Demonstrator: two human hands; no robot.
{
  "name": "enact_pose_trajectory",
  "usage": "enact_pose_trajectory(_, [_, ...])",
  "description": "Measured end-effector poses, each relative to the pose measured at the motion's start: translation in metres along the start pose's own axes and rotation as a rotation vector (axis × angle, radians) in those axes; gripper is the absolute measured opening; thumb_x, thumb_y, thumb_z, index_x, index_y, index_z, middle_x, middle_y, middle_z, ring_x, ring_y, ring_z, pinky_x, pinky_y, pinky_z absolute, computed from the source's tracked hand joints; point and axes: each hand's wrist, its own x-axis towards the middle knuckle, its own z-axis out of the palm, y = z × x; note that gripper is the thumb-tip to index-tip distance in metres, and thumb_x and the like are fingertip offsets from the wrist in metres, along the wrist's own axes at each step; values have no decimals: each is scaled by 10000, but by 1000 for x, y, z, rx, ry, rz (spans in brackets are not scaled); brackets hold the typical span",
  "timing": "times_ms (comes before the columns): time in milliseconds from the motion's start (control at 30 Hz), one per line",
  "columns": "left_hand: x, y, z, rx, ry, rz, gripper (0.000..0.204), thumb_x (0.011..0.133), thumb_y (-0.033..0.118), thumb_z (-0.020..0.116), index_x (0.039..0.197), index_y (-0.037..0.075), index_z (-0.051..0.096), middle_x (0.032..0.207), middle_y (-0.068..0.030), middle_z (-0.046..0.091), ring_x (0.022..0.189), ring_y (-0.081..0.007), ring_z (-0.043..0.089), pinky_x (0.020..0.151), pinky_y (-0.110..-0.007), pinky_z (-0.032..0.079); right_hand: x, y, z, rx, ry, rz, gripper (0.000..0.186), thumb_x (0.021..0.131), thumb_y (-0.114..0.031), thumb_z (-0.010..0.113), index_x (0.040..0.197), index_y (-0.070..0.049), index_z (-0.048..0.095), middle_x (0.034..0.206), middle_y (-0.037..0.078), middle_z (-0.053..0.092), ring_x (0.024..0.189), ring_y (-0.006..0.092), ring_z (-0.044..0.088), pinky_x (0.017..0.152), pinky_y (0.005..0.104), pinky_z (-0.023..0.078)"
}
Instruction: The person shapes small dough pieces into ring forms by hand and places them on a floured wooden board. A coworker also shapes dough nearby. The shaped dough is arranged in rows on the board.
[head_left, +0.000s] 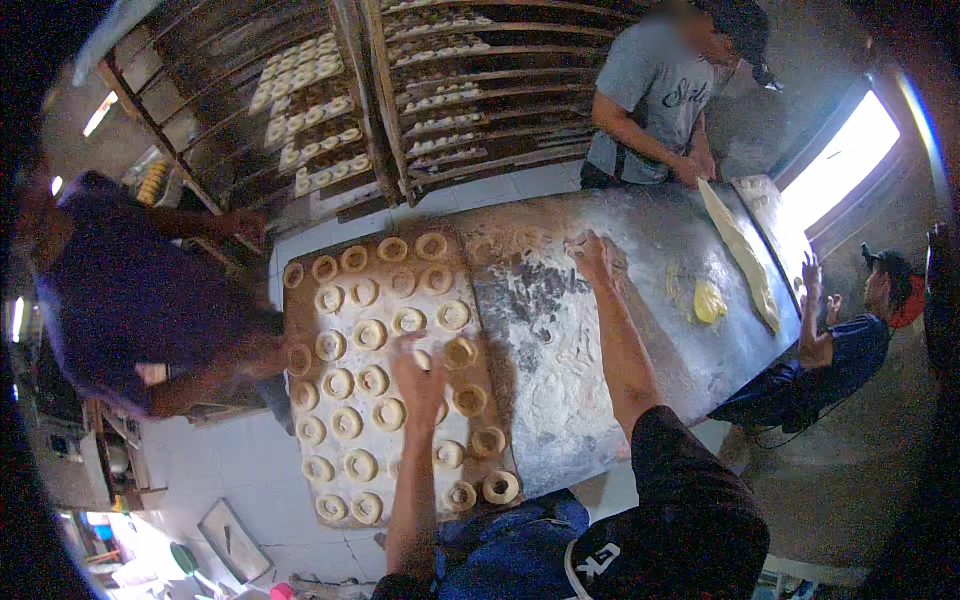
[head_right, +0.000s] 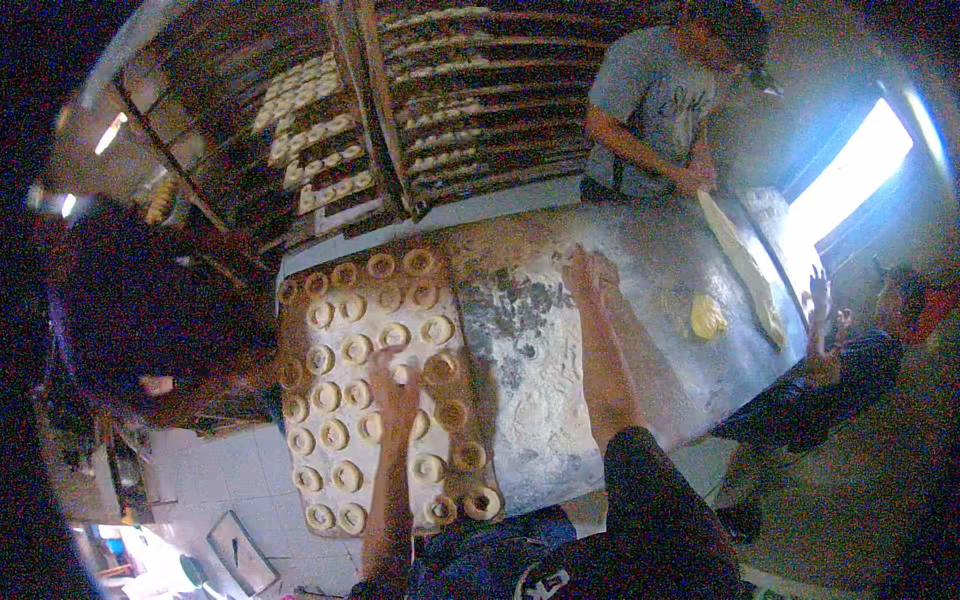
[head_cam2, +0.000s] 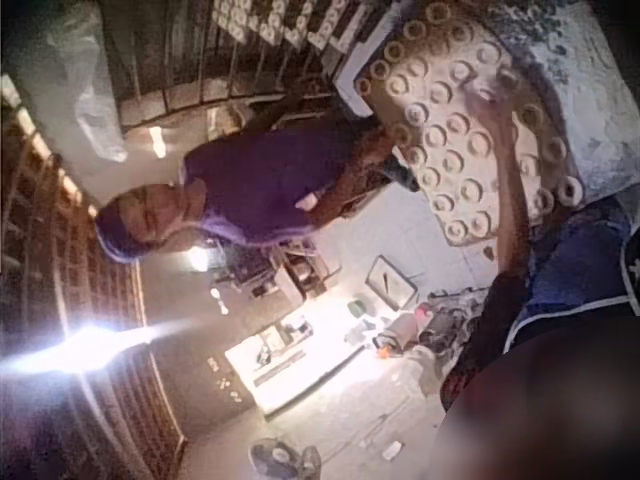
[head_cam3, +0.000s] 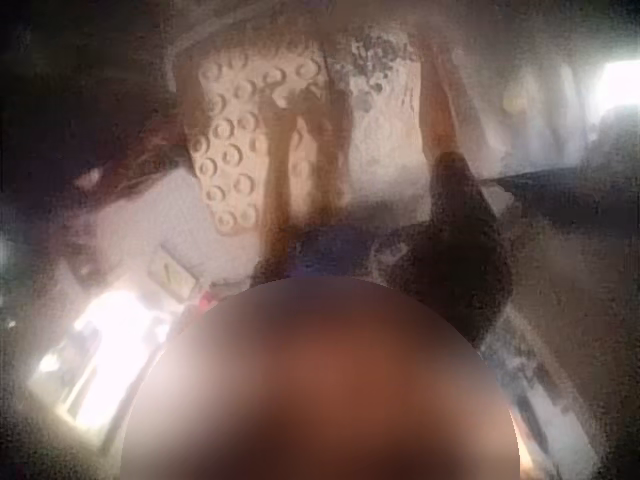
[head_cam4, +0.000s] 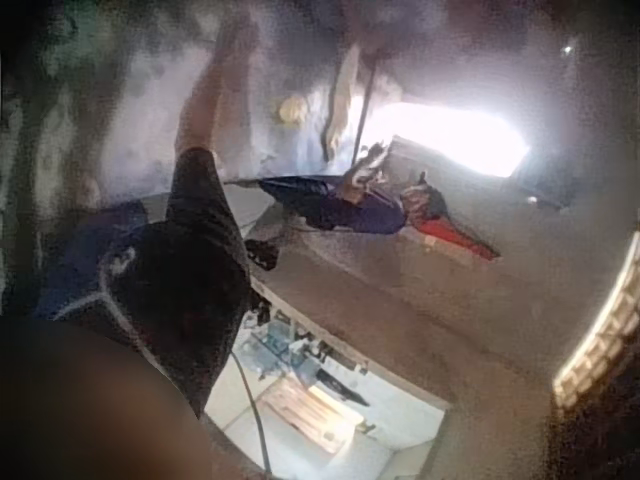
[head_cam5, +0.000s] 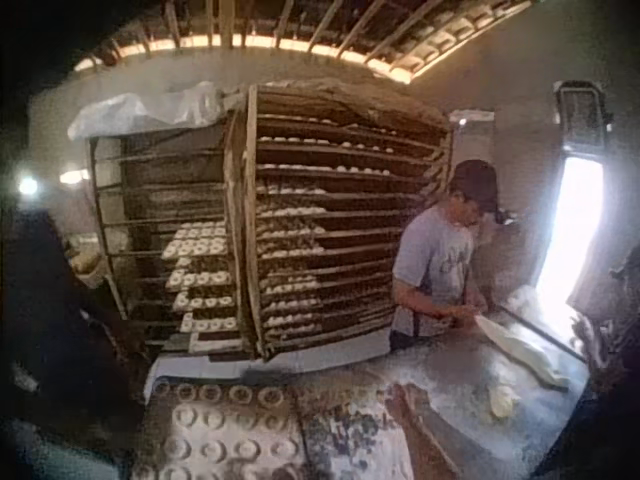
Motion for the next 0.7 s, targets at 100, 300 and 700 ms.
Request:
enact_pose_trajectory(100, [-23, 46, 31, -133, -95, -19, 262, 816, 122, 653, 1034, -1, 577, 978, -180, 595, 949, -348, 570, 868, -418, 440, -24, 23, 13, 72, 54, -64, 511, 756, -319, 741, 1159, -45, 587, 1113, 216, 622, 1028, 420, 582, 882, 490, 467])
enact_pose_trajectory(300, [-58, 105, 89, -311, -264, -52, 224, 861, 110, 605, 1027, -40, 599, 973, -200, 631, 909, -333, 630, 811, -401, 497, -94, 33, -34, 115, -90, -79, 328, 839, -134, 689, 1134, -36, 584, 1053, 97, 622, 966, 219, 598, 810, 370, 497])
enact_pose_trajectory(700, [-96, 165, 119, -735, -245, -362, 303, 930, 238, 627, 1033, -45, 660, 960, -90, 692, 880, -141, 628, 803, -303, 509, -241, -59, -220, 1131, -222, -101, 227, 767, 10, 710, 970, -14, 610, 906, 81, 668, 835, 144, 637, 728, 282, 531])
